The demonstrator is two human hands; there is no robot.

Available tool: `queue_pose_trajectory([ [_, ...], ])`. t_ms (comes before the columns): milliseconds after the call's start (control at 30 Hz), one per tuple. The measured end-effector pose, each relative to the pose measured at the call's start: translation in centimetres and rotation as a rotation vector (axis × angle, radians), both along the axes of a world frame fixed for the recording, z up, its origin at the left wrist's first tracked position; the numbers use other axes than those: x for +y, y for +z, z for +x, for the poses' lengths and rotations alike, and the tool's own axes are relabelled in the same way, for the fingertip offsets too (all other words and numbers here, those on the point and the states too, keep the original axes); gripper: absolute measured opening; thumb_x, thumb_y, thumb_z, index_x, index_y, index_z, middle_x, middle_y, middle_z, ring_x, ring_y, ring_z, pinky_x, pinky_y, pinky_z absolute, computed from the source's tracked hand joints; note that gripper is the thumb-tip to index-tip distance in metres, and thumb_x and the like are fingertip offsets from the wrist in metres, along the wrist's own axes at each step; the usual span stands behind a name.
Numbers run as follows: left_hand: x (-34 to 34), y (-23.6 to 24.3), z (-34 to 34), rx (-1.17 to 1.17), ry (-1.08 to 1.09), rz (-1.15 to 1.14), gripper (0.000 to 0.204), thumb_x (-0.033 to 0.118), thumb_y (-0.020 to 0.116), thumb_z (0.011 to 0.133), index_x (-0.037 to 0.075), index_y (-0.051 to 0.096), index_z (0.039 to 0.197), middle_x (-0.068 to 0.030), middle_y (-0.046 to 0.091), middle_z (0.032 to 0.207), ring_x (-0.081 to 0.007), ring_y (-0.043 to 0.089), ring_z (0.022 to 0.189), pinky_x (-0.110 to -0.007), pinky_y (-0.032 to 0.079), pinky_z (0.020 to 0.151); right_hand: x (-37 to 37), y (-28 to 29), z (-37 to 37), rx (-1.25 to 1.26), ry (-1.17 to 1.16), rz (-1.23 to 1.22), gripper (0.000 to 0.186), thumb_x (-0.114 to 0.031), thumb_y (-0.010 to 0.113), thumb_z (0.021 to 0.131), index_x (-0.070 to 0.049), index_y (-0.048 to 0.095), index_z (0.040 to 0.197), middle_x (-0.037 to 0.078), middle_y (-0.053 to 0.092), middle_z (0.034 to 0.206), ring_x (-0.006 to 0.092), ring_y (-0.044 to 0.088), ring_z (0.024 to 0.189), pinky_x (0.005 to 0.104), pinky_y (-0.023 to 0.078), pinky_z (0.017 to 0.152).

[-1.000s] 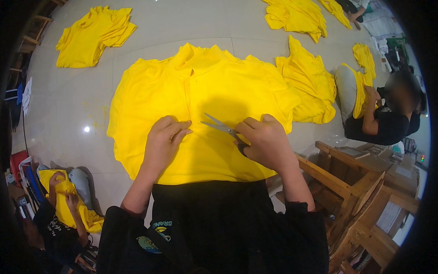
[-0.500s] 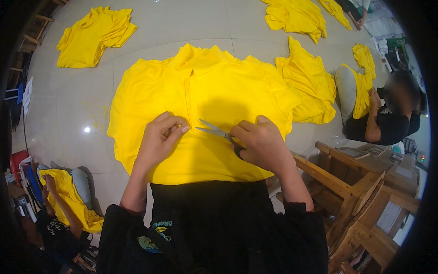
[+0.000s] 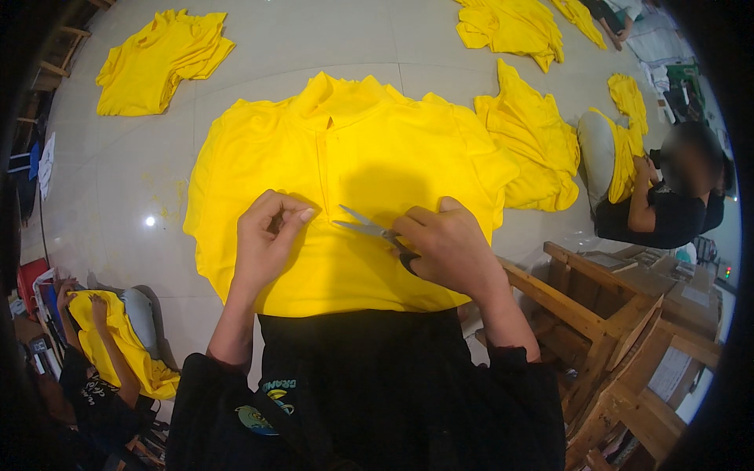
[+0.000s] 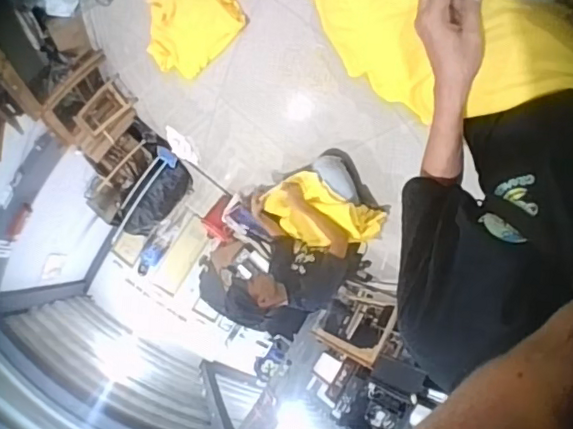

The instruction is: The person uses scissors to trim loose threads and edges on a stack of yellow t-shirts. They repeatedly pick up shirts, cut small sections, and place them back into a pile on the floor.

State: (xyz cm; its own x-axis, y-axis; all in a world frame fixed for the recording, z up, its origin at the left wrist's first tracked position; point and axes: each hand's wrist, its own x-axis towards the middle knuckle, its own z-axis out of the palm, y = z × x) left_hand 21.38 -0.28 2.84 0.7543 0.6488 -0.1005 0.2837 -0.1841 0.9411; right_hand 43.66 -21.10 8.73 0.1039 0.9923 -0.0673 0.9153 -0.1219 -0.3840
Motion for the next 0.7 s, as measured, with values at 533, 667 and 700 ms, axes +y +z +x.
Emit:
queue_pose_trajectory([
  [533,-0.6,0.1,0.2,-0.077,-0.009,-0.108,0.011,0.01,0.083,0.104,0.0,0.08,0.103,0.0011,0.059,0.087,-0.0078,0.048,0.076,-0.026,0.039,0.067,1.8,-0.6,-0.9,-0.111,0.082,0.004,0.018,-0.016,0.084,0.09,-0.012,0.073,0.104,0.004,0.071,0.089,0.0244,0.067,0.073,0.038,0.048,0.073],
  [667,-0.6,0.1,0.3,-0.089,-0.011,-0.113,0.01,0.009,0.084,0.103,0.0,0.08,0.103,-0.001,0.058,0.083,-0.0093,0.049,0.073,-0.027,0.04,0.066,2.2,-0.9,-1.1,-0.129,0.09,0.009,0.016,-0.015,0.082,0.092,-0.011,0.073,0.104,0.004,0.07,0.087,0.0248,0.067,0.071,0.0385,0.048,0.072],
  [700,-0.6,0.1,0.2,-0.09,-0.014,-0.128,0.01,0.01,0.084,0.103,0.0,0.08,0.104,-0.0003,0.058,0.085,-0.009,0.048,0.075,-0.026,0.039,0.067,2.3,-0.8,-1.1,-0.13,0.09,0.01,0.015,-0.014,0.082,0.092,-0.011,0.072,0.104,0.004,0.07,0.087,0.025,0.067,0.071,0.0386,0.048,0.071],
])
